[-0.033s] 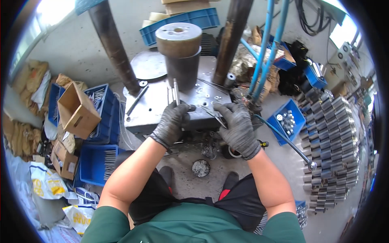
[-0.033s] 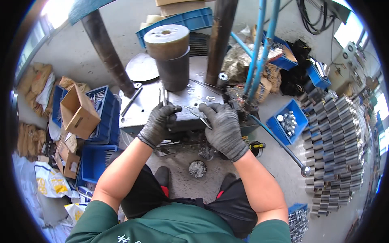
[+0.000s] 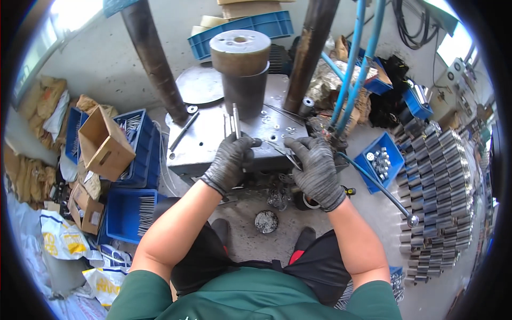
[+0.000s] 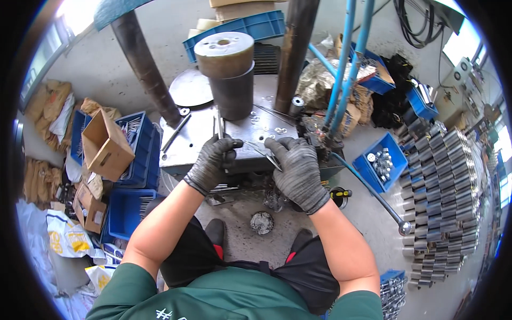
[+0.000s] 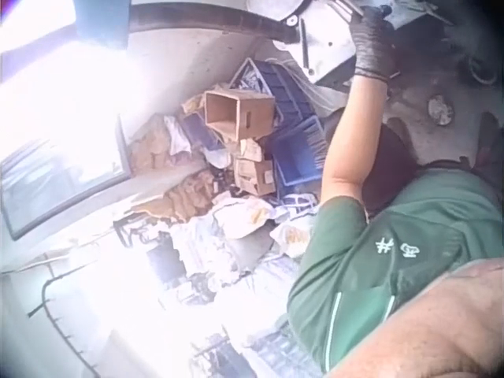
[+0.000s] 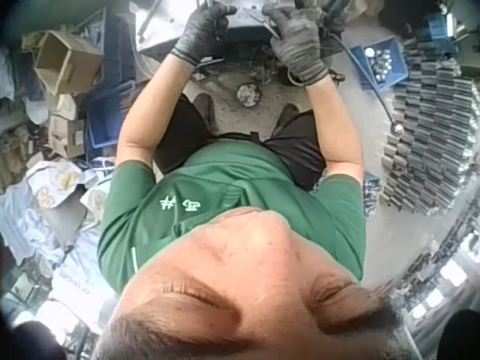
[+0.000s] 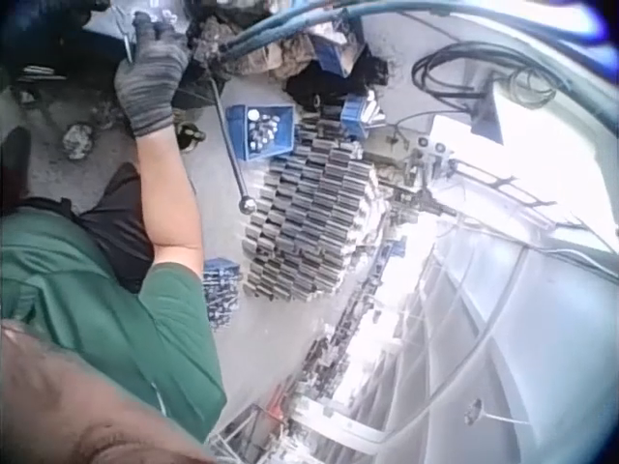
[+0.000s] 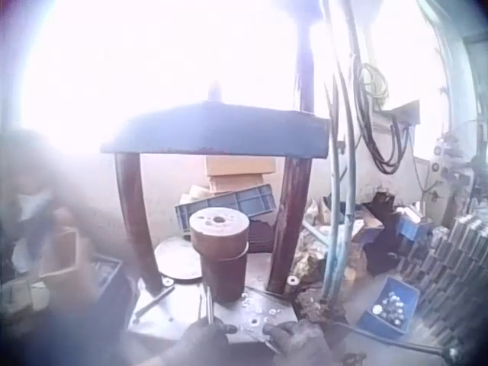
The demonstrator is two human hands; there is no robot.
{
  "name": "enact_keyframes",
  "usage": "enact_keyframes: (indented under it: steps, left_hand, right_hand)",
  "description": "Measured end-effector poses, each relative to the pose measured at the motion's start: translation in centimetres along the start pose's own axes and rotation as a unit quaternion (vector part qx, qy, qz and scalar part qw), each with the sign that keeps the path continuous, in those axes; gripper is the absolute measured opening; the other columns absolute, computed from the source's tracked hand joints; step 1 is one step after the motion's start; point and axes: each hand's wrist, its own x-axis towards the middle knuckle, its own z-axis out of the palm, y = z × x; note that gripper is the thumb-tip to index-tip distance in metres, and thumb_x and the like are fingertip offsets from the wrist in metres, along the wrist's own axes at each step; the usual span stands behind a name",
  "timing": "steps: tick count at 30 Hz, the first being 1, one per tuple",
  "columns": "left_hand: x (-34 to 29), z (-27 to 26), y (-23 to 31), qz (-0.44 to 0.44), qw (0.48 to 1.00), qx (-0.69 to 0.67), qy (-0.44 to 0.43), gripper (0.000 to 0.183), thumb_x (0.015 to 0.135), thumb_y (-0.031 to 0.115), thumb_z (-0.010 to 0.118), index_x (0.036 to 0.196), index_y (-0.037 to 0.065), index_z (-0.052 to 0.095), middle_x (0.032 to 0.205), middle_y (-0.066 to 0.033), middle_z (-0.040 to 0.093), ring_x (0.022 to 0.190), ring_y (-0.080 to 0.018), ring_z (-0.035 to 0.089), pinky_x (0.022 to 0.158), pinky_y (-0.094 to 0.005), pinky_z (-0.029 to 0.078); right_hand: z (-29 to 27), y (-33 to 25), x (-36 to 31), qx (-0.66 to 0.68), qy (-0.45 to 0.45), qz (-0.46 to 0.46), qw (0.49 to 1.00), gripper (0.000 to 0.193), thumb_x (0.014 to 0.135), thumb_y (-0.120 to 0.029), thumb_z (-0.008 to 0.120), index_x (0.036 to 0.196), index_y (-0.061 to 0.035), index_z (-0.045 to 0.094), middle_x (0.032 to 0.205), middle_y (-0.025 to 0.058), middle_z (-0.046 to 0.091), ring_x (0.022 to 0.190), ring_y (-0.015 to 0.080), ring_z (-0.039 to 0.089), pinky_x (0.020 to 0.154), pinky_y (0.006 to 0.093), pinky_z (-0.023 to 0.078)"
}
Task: The person picks up metal pins from a bin, places them into a fixture one at a time, and pulls a lever to process them. After processing a batch, the person removes the pins and places them into a different blue bin.
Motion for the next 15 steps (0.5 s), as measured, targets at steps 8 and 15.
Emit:
enact_keyframes:
  steps: [8, 15]
  left_hand:
    - [-0.05, 0.21, 0.57, 0.017, 0.999, -0.003, 0.041, 0.017, 0.095, 0.015, 0.069, 0.1, 0.007, 0.055, 0.074, -0.0015, 0.058, 0.053, -0.0073, 0.049, 0.045, -0.0214, 0.039]
    - [-0.01, -0.03, 0.44, 0.023, 0.999, -0.017, 0.034, 0.019, 0.095, 0.016, 0.071, 0.1, 0.008, 0.054, 0.072, -0.001, 0.056, 0.054, -0.0076, 0.049, 0.044, -0.0222, 0.039]
  right_hand:
    - [0.69, -0.62, 0.91, -0.012, -0.003, -0.014, 1.0, 0.062, 0.065, -0.004, 0.07, 0.126, -0.0106, 0.069, 0.113, 0.0194, 0.069, 0.1, 0.0385, 0.063, 0.088, 0.0492, 0.051]
    - [0.87, -1.09, 1.09, 0.007, 0.011, -0.016, 1.0, 0.061, 0.065, -0.004, 0.069, 0.126, -0.0112, 0.069, 0.113, 0.0196, 0.068, 0.099, 0.0389, 0.063, 0.088, 0.0496, 0.051]
